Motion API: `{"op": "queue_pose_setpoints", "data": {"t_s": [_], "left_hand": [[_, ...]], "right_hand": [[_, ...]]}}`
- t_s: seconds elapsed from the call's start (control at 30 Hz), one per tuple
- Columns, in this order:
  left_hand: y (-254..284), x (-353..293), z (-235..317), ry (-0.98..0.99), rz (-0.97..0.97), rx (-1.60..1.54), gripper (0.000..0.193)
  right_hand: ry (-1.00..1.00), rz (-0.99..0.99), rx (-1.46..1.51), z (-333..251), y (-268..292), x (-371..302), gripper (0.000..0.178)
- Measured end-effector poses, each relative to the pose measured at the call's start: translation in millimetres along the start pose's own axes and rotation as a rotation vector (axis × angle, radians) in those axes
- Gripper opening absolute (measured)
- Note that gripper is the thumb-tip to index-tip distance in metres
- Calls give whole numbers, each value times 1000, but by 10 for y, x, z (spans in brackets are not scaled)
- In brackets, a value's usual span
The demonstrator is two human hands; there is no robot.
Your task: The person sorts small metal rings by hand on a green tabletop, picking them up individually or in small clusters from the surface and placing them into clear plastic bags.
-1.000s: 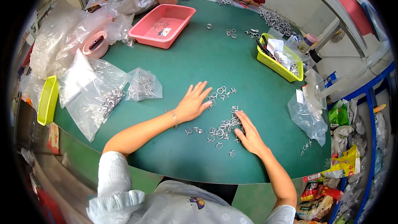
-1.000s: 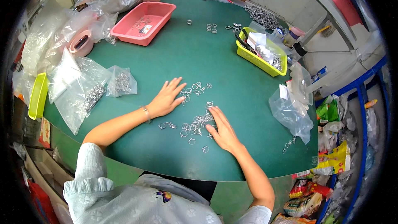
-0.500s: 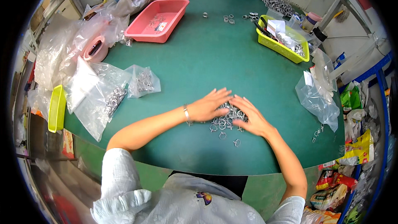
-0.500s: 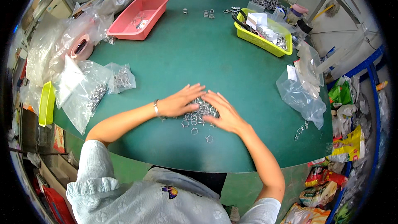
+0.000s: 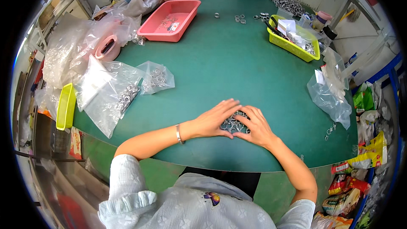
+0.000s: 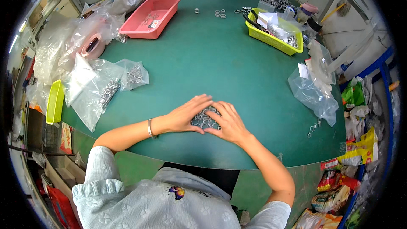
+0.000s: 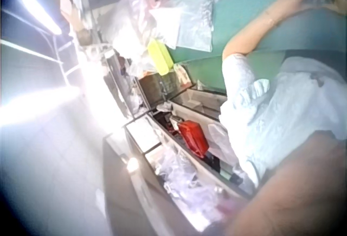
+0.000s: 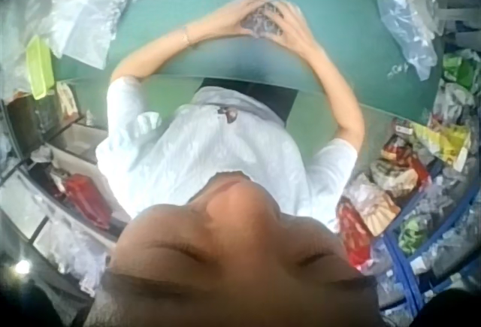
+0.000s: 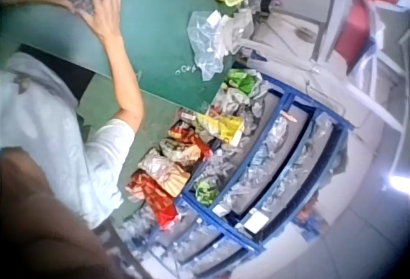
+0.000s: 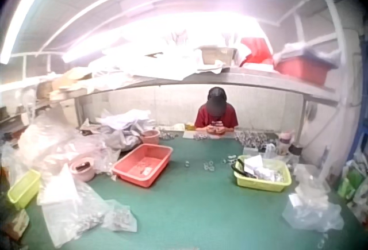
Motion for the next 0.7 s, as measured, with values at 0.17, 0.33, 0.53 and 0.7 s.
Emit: {"op": "queue_pose_setpoints", "data": {"t_s": [0.17, 0.33, 0.53, 0.7], "left_hand": [[-109, 99, 72, -93, -26, 33, 76], [-138, 110, 36, -102, 23, 215, 44], [25, 221, -176, 151, 416, -38, 24], [-149, 180, -327, 733, 581, -1510, 20]], "right_hand": [[-4, 115, -94, -34, 21, -72, 39], [-52, 237, -217, -32, 49, -132, 34], [-300, 517, 108, 227, 244, -112, 28], [-874, 612, 853, 678, 188, -160, 18]]}}
Point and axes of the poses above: each hand's wrist, its own x-axis towards the middle knuckle, its own y-axis out of the back of the hand, z = x × y, the point moved 6 cm from there along x, towards the middle knuckle, and after that the axes turned 3 degrees about -y, right-handed, at the moved point
